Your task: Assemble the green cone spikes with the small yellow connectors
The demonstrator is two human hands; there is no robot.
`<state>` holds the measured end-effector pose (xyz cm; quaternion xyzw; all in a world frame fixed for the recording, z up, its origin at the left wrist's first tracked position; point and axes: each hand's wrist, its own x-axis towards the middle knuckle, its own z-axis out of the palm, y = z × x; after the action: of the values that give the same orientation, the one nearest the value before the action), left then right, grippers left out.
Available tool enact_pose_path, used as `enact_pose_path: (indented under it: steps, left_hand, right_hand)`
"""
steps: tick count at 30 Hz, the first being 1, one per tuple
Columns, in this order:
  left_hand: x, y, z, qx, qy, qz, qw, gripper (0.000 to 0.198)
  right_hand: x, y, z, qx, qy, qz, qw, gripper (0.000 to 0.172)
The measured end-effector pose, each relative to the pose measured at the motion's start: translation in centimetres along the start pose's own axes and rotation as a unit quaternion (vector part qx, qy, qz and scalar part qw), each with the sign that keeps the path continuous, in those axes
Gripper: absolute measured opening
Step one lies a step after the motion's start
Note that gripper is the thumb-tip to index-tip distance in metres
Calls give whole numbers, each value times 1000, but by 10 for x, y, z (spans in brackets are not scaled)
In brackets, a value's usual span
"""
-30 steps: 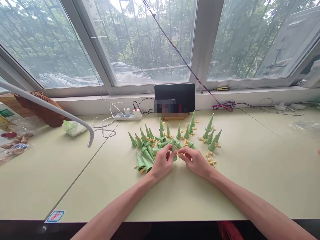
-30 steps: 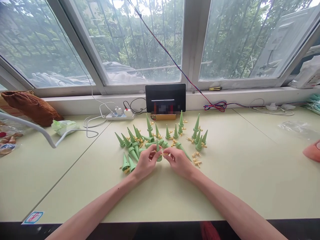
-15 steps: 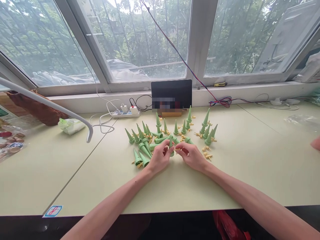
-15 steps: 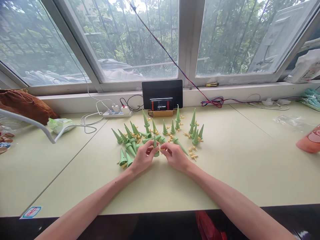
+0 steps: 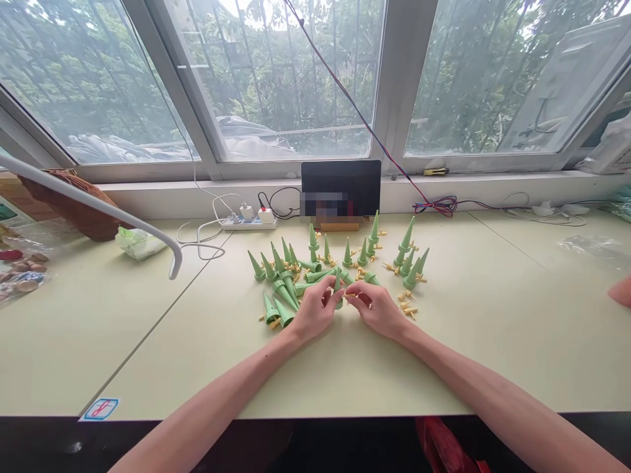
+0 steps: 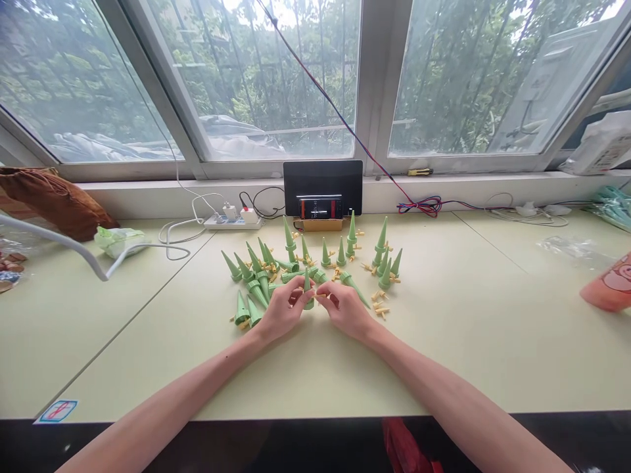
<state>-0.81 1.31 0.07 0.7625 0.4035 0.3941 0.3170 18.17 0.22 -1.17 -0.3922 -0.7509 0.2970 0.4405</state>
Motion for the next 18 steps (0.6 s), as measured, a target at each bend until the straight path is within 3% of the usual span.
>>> enact_pose_path:
  steps: [18]
  left_hand:
    - [-1,1,0,2,0,4,1000,19]
  right_hand:
    - [0,0,-1,-3,0,-3,1000,14]
